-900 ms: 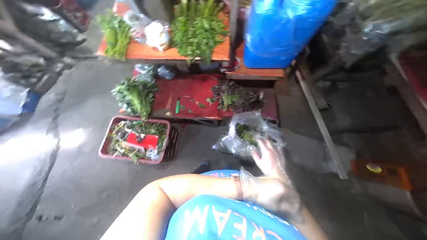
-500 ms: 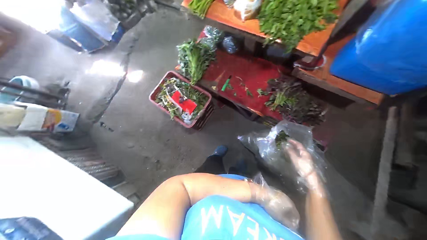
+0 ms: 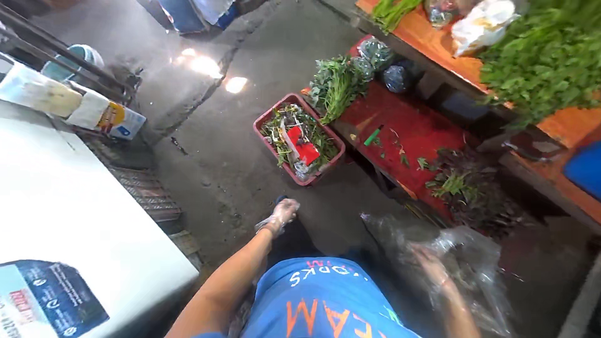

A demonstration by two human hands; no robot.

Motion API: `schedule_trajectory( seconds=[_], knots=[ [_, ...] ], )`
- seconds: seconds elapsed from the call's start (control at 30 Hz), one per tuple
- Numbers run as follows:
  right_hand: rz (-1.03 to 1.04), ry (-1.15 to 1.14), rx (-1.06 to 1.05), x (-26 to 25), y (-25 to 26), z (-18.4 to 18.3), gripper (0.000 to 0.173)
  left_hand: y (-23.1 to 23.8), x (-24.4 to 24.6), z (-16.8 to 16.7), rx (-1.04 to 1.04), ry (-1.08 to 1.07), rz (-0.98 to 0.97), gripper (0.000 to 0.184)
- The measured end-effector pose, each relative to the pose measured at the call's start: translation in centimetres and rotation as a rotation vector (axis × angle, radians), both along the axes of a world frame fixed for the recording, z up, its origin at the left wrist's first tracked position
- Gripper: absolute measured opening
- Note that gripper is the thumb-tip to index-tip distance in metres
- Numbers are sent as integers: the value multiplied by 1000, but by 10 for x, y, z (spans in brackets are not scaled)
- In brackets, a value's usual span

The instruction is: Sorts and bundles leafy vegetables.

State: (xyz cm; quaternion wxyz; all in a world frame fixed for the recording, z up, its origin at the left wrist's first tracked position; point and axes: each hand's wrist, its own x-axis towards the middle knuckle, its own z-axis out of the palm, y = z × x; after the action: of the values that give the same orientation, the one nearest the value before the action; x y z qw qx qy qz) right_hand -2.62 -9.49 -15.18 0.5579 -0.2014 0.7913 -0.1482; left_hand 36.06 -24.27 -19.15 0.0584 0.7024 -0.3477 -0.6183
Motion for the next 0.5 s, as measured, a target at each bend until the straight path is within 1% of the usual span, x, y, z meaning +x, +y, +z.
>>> schedule_trajectory(
  seconds=[0.03, 0.1, 0.17, 0.23, 0.27, 0.33, 0.4, 0.5],
  knots=[
    [-21, -2, 6, 19, -14, -6, 40, -12, 28, -11, 26, -44, 35, 38],
    [-45, -15, 31, 61, -47, -18, 40, -41, 78, -34, 92, -86, 88, 47],
    [-24, -49, 80, 99, -82, -35, 40, -63, 115, -50, 192, -87, 201, 56],
    [17, -95, 117, 132, -125, -63, 41, -92, 143, -60, 233, -74, 315, 61],
    [43, -107, 129, 147, -144, -77, 41, -105, 153, -65, 246, -62, 341, 61],
    [109, -119, 160, 171, -188, -101, 41, -135, 166, -82, 263, -51, 331, 60],
    [129, -110, 185, 194, -220, -127, 40, -158, 175, -109, 287, -65, 301, 61],
    [100, -137, 182, 222, -266, -173, 43, -191, 171, -154, 322, -93, 302, 68]
  ],
)
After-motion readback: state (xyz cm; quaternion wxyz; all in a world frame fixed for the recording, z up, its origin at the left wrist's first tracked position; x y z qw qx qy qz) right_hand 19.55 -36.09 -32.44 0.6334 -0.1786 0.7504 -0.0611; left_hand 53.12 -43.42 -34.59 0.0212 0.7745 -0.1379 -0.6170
